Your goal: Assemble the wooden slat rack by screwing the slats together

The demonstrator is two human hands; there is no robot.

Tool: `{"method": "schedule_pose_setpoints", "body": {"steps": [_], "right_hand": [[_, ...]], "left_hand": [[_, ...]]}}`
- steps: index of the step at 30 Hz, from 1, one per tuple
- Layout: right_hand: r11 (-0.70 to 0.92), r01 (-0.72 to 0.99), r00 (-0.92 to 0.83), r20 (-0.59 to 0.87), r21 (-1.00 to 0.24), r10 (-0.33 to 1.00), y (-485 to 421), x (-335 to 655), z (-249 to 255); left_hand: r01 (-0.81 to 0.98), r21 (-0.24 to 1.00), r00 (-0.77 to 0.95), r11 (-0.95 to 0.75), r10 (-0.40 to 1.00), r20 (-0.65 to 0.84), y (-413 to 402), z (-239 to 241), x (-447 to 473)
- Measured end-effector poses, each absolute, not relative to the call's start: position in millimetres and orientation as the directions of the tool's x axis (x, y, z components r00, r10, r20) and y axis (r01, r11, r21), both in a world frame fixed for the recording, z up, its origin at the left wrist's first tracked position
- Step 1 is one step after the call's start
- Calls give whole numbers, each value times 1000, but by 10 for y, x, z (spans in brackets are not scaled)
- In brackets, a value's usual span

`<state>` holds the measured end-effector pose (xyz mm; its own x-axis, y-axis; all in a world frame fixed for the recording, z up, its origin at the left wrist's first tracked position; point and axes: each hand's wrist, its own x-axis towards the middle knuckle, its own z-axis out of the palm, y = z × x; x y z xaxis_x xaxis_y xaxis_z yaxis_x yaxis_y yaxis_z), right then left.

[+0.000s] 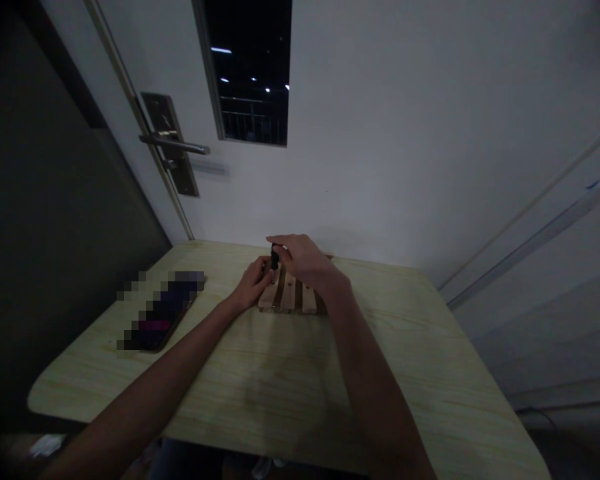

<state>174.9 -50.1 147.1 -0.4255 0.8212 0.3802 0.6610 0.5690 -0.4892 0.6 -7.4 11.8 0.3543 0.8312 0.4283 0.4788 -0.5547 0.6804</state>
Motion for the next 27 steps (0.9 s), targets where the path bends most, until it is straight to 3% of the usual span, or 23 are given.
{"method": "schedule_pose_setpoints", "body": {"steps": [10,18,24,27], "right_hand": [[534,730,-383,390,-428,837,-560,1728,1553],[615,612,-422,453,-497,785,-503,1714,1507],[578,683,-371,469,-447,801,-508,1723,1505],[544,684,-337,451,-486,826,-510,1713,1496]], "left_hand": [[472,682,353,-559,828,435,-55,87,3],[478,662,354,-578,816,457,-30,44,0],[471,682,354,-559,828,434,-62,100,1],[470,684,353,-558,829,433,-67,110,5]]}}
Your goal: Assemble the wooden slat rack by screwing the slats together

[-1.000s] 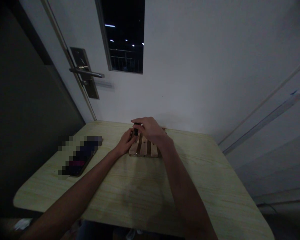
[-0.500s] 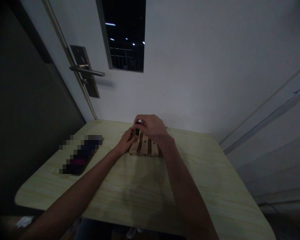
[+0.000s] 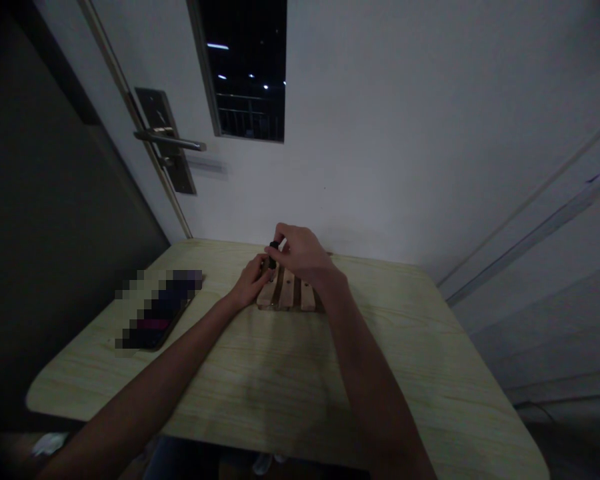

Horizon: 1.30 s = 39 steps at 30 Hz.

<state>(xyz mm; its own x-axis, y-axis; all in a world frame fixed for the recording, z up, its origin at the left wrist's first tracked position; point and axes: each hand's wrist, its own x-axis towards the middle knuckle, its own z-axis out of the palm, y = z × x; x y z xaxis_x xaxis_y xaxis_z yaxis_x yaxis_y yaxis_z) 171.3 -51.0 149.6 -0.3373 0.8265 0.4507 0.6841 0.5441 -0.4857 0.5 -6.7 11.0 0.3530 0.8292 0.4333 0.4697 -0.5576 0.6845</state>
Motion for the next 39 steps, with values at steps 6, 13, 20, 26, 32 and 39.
{"method": "schedule_pose_setpoints", "body": {"steps": [6,13,20,26,32,39], "right_hand": [[575,626,-385,433,-527,815,-502,1680,1486],[545,674,-334,454,-498,826,-490,1664,1487],[529,654,-332,424,-540,843,-517,1703,1499],[582,591,-386,438,-559,812,-520,1697,1491],[575,588,-363,449,-570,816,-485,1712,1484],[582,620,-388,439,-527,811,-536,1760,1533]], "left_hand": [[478,666,357,-573,819,449,-26,43,5],[485,659,353,-576,818,455,-25,43,3],[473,677,348,-564,825,445,-51,72,4],[462,676,368,-574,817,444,-39,66,-5],[472,677,355,-565,824,441,-38,71,1],[470,690,349,-551,834,428,-63,104,5]]}}
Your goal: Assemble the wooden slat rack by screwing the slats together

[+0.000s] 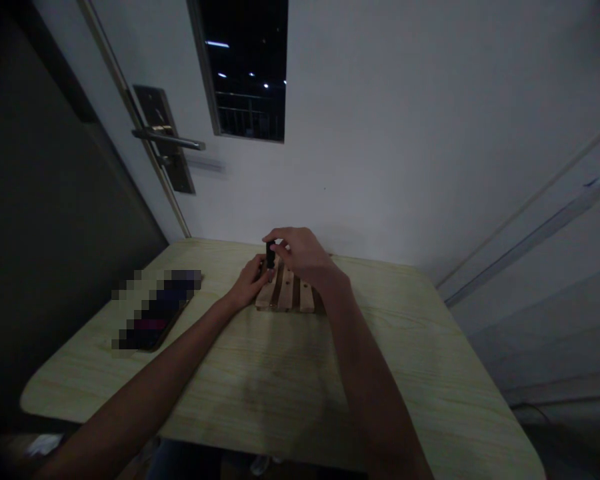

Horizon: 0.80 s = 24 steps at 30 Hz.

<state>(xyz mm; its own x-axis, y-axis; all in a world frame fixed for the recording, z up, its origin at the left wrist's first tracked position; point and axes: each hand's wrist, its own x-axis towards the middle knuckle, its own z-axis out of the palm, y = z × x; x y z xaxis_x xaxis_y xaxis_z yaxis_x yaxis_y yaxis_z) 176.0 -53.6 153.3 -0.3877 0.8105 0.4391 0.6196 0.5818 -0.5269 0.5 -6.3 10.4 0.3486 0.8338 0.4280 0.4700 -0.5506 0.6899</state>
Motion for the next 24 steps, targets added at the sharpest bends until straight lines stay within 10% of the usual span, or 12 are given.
{"method": "schedule_pose_setpoints", "body": {"steps": [24], "right_hand": [[610,641,-433,437,-465,788,-517,1759,1519]], "left_hand": [[477,677,352,-560,828,437,-42,73,4]]}}
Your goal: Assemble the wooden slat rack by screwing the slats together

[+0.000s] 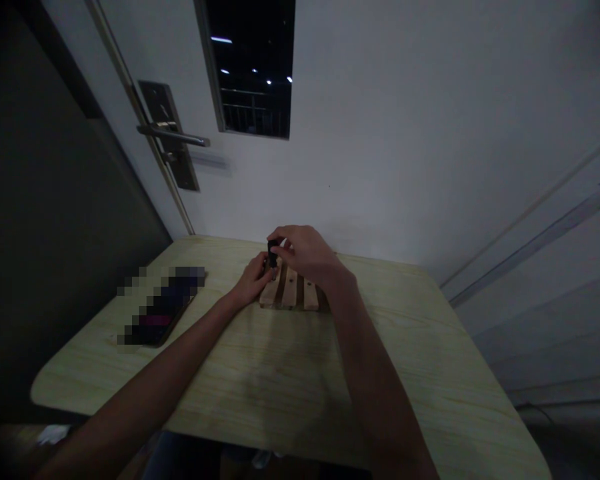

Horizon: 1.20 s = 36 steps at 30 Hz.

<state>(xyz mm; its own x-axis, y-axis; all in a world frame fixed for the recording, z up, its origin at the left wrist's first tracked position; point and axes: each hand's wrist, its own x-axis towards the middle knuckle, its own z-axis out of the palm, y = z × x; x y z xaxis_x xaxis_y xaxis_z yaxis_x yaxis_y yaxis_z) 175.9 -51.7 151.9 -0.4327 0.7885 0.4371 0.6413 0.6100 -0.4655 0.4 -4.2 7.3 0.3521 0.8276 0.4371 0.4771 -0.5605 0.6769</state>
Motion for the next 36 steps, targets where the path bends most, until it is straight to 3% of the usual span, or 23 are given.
{"method": "schedule_pose_setpoints", "body": {"steps": [6,11,24,36], "right_hand": [[542,706,-374,410,-456,832,-567,1698,1542],[575,638,-424,390,-513,818,-565,1681,1526],[554,702,-446,330,-448,832,-564,1700,1506],[512,752,-356,398,-415,846,-503,1758,1527]], "left_hand": [[478,677,349,-560,828,439,-25,50,5],[483,672,347,-562,827,442,-22,45,8],[475,681,356,-558,829,431,-63,106,10],[492,686,354,-536,843,405,-77,118,15]]}}
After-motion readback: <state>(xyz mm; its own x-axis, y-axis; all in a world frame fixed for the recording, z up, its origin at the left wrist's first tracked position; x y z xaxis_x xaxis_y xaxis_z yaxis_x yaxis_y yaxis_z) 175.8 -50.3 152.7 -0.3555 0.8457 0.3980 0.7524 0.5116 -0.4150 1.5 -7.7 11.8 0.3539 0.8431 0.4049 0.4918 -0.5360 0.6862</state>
